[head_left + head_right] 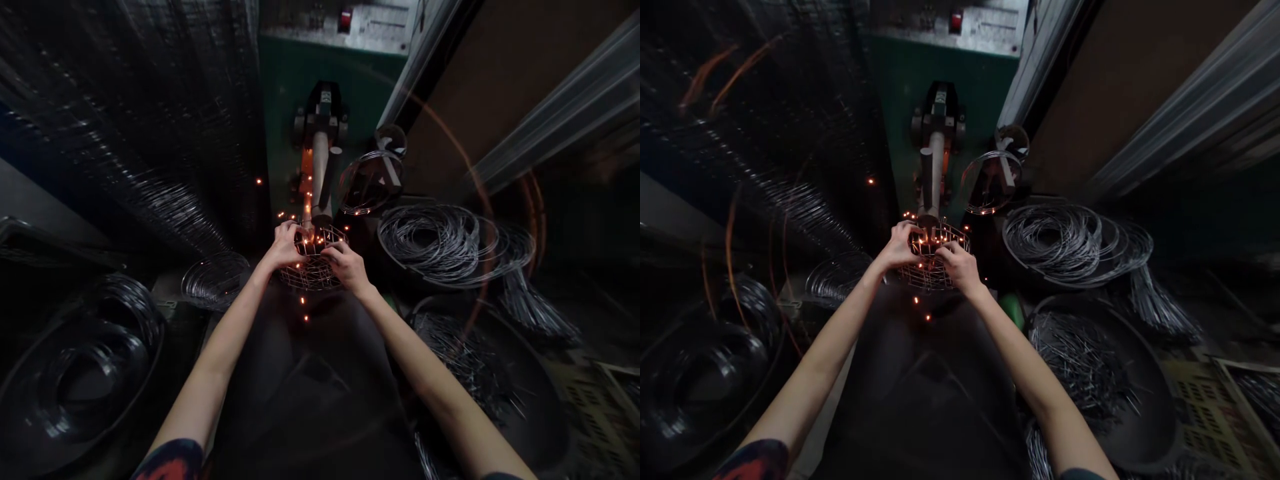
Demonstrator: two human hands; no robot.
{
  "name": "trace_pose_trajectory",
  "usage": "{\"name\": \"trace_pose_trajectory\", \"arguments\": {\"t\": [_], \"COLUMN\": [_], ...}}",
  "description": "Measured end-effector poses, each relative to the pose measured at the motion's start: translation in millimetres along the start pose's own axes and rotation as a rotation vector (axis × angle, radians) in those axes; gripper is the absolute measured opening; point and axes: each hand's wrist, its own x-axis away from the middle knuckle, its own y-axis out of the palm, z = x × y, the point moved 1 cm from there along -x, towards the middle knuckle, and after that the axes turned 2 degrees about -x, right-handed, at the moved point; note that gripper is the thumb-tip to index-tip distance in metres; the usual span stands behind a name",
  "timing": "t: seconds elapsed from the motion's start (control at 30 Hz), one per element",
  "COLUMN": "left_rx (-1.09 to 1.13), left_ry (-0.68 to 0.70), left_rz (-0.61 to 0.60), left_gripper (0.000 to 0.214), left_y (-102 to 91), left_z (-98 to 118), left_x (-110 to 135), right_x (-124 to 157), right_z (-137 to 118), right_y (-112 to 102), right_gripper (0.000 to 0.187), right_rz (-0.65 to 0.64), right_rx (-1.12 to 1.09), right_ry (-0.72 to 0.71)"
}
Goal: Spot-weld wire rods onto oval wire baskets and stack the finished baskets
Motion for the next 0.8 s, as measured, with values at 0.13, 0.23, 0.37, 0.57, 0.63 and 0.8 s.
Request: {"name": "trace_pose_trajectory", "arguments": {"t": [0.13, 0.23, 0.37, 0.57, 0.63, 0.8], "left_rx": [-0.036, -0.052, -0.013, 0.089, 0.120, 0.262], "left_ry": [-0.024, -0.056, -0.056, -0.026, -0.149, -0.146], "left_rz": [0.001, 0.011, -0.020, -0.105, -0.097, -0.070], "left_gripper": [0.075, 0.077, 0.088, 0.133, 0.142, 0.153], "left_y": [-0.1, -1.3, -13.2, -29.2, -16.3, 24.8], "left_z": [-3.4, -8.9, -13.9, -39.9, -66.4, -93.7], "left_x": [-10.4, -27.0, -35.7, -1.5, 0.6, 6.7], "right_x": [-7.5, -25.4, -33.6, 46.4, 104.6, 249.7], "right_z": [8.2, 12.4, 7.1, 39.9, 71.9, 138.1], "right_y": [4.5, 8.2, 5.3, -28.4, -43.1, -82.9], "right_gripper": [0.013, 0.010, 0.011, 0.022, 0.025, 0.031], "right_rz": [0.090, 0.103, 0.124, 0.186, 0.139, 0.037], "right_rx": [-0.058, -0.122, -0.193, -0.257, -0.147, 0.151], "right_ry": [0.100, 0.133, 0.183, 0.382, 0.655, 1.196]}}
